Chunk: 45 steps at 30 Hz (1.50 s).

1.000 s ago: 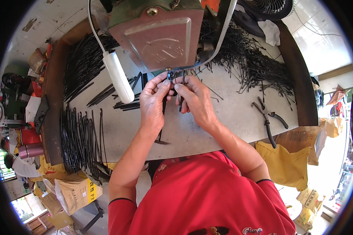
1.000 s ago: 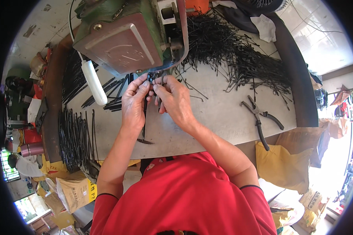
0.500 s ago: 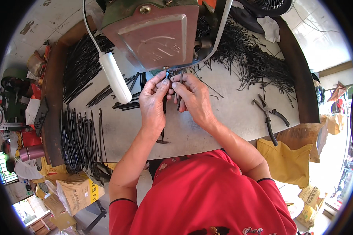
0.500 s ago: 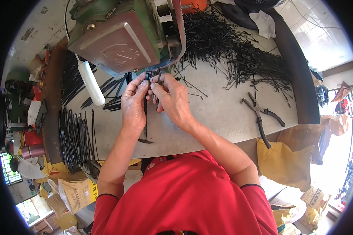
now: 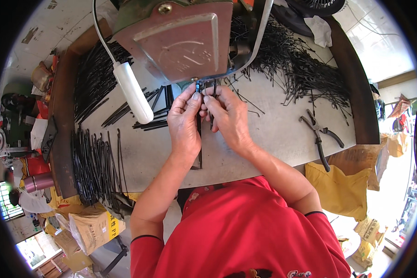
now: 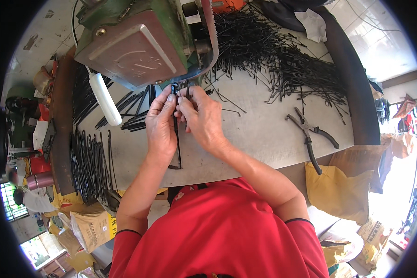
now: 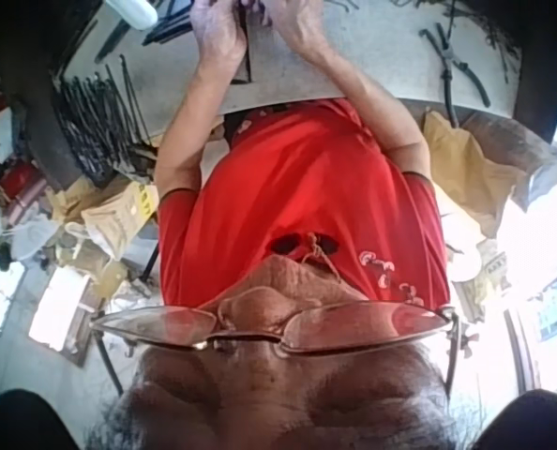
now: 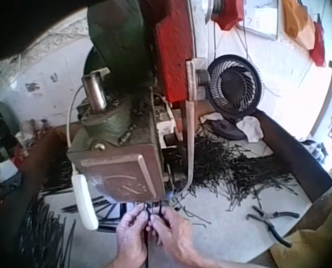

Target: The person repeatedly picks up thin black metal rods and inserts them into a manual bending machine. They operate the machine's lever to bend the rods and then place the finished pieces on the table.

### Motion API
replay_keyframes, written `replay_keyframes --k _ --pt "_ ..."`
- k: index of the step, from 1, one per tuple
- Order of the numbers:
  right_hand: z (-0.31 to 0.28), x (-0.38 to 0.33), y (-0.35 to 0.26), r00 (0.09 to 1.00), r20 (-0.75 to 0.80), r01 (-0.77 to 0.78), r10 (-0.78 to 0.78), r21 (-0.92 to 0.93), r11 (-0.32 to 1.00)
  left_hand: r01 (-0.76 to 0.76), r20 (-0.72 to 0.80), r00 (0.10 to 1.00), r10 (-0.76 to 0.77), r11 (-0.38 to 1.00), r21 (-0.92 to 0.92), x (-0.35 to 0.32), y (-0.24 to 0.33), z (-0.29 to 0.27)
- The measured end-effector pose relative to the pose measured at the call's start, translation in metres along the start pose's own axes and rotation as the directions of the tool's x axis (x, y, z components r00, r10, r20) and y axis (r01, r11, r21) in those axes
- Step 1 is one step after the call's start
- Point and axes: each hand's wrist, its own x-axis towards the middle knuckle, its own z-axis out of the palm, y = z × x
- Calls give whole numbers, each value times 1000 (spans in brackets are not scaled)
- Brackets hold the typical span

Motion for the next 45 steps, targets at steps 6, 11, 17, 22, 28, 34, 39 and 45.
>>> replay_keyframes --k 6,11,17,22,28,34,39,45 --pt "-3 3 -6 999 49 -3 7 -71 997 2 15 1000 -2 1000 12 3 1 -3" --pt "-17 23 -20 982 178 0 55 -296 955 91 95 990 -108 982 163 15 19 -12" --pt "-14 18 -7 985 170 59 -13 -266 962 107 30 993 -110 989 103 8 11 -9" --pt "-24 36 -20 945 299 -24 131 -336 941 93 53 991 -120 927 363 5 27 -7" --pt "-23 26 -7 930 294 -228 219 -2 974 152 30 983 -181 896 417 15 33 -11" --pt "-22 28 7 956 268 -196 116 297 935 95 46 991 -129 886 453 21 26 -21" --pt "-23 29 -2 976 189 -138 105 169 976 13 141 988 -62 944 329 2 14 -27" --pt "-7 23 35 982 164 99 -96 -11 995 189 112 956 -270 863 469 -39 29 -21"
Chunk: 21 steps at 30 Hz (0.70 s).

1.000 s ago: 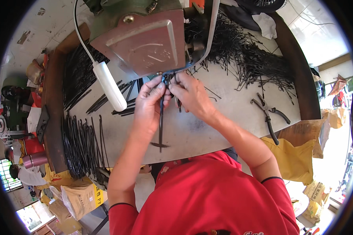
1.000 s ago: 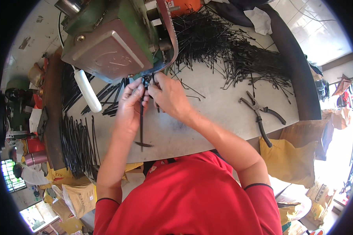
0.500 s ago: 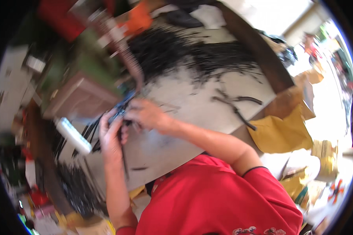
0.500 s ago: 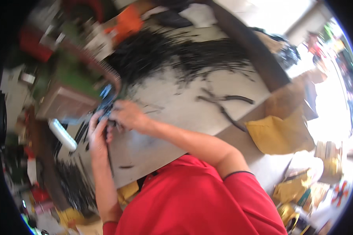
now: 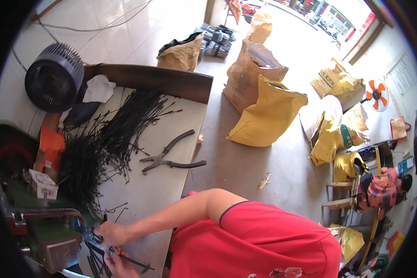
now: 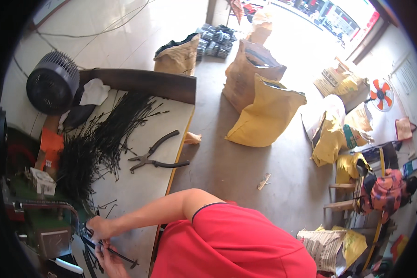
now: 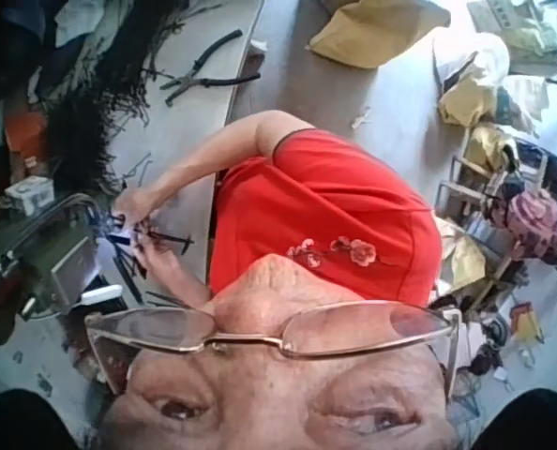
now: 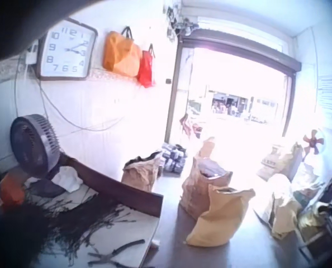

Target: The person repeatedly picks up thin black metal rods and inserts them into a manual bending machine. They operate the machine's lever to bend the rods and then place the finished pieces on the table.

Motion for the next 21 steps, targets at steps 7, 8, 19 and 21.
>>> replay_keyframes --k 7,8,19,21 --pt "-2 -20 -18 999 -28 -15 19 147 989 -224 2 974 225 970 92 -25 8 35" --pt "-8 -27 -26 1000 -25 -16 20 131 991 -264 -14 963 269 953 149 -26 4 36" --pt "-38 -68 -56 997 -50 -61 62 9 998 -347 83 935 344 843 411 -51 -8 47" --pt "-39 -70 -51 999 -37 -29 29 10 1000 -338 88 939 333 840 425 -50 -14 44"
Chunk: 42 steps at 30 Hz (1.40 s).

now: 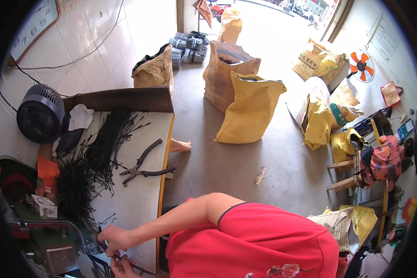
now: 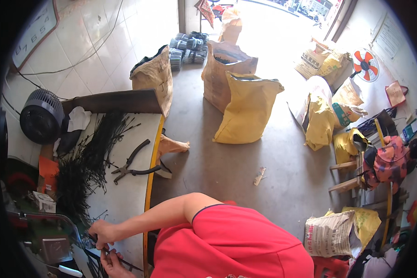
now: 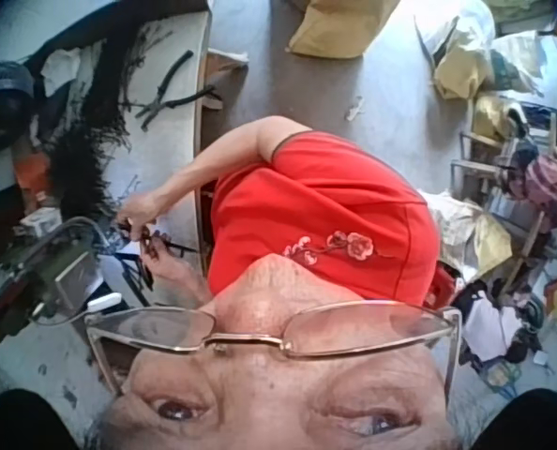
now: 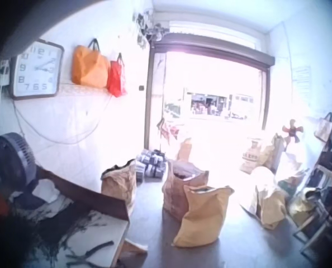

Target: The person repeatedly picks up thin black metal rods and inserts them into a manual bending machine. They operate the machine's lever to bend the rods and then place the finished pieces on the table.

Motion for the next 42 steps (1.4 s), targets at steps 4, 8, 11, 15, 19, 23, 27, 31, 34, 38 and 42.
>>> replay_keyframes --k 4,8,11,15,19,23,27,31,34,38,42 --pt "-1 2 2 1000 -14 -26 26 2 1000 -46 -6 999 46 999 26 3 -3 0" --pt "-5 5 9 999 44 4 -7 73 997 -98 4 995 99 974 205 12 -13 -8" --pt "-14 5 12 996 88 -14 3 124 992 -100 12 995 99 980 175 18 -18 -6" --pt "-25 7 11 992 121 -50 34 128 990 67 64 995 -71 996 62 28 -21 -7" --pt "-30 7 12 995 100 -26 15 108 994 192 74 976 -206 967 169 34 -14 -4" --pt "-31 9 19 995 99 -38 22 164 986 155 121 979 -164 985 77 35 -16 -5" --pt "-22 15 23 990 90 -132 110 294 947 114 199 971 -131 989 94 54 -33 -19" --pt "-15 34 44 993 86 -118 87 486 866 161 105 980 -170 983 88 62 -60 -80" --pt "-13 56 38 950 179 -313 257 557 769 179 -92 978 -184 982 -60 61 -31 -87" --pt "-15 61 27 952 137 -301 275 594 746 -32 -246 962 -118 847 -531 72 -58 -89" --pt "0 67 27 946 112 -311 304 572 759 -30 -286 944 -162 823 -567 78 -48 -71"
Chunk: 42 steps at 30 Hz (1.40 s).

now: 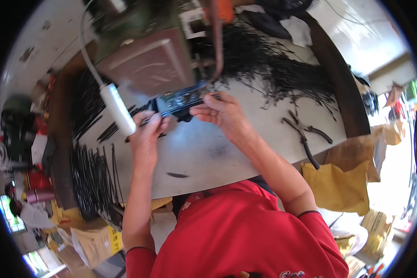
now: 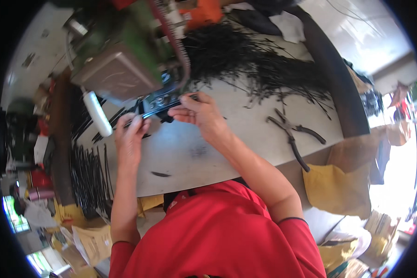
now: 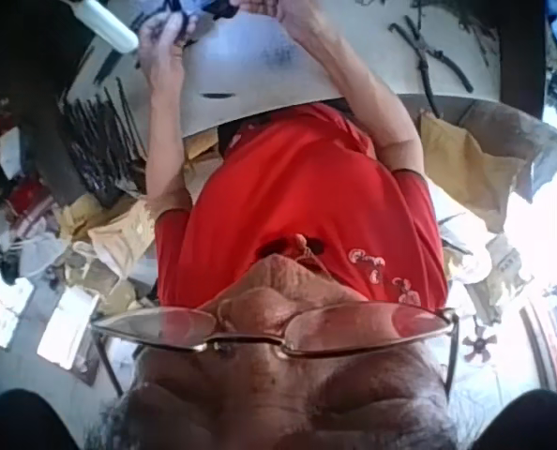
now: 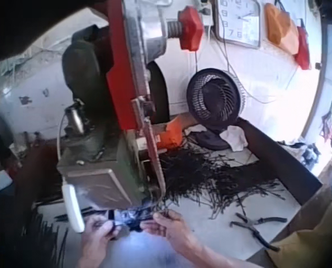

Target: The person repeatedly picks up thin black metal rods and inserts them into a manual bending machine. They operate the machine's lever to bend the rods and then place the finished pieces on the table.

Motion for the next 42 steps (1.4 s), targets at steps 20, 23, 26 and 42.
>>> replay_keyframes --k 20,23,26,42 --pt "16 -3 14 973 -90 212 -210 14 977 51 -58 997 -60 989 -138 22 -10 12" --pt "22 -8 3 982 -68 171 -177 -89 981 95 -35 994 -100 988 -121 28 -8 6" --pt "16 -3 -6 986 -33 158 -163 -119 980 64 -72 995 -67 997 -41 23 -2 15" --pt "11 -4 6 979 -75 189 -187 13 982 71 -72 994 -85 981 -182 19 -13 22"
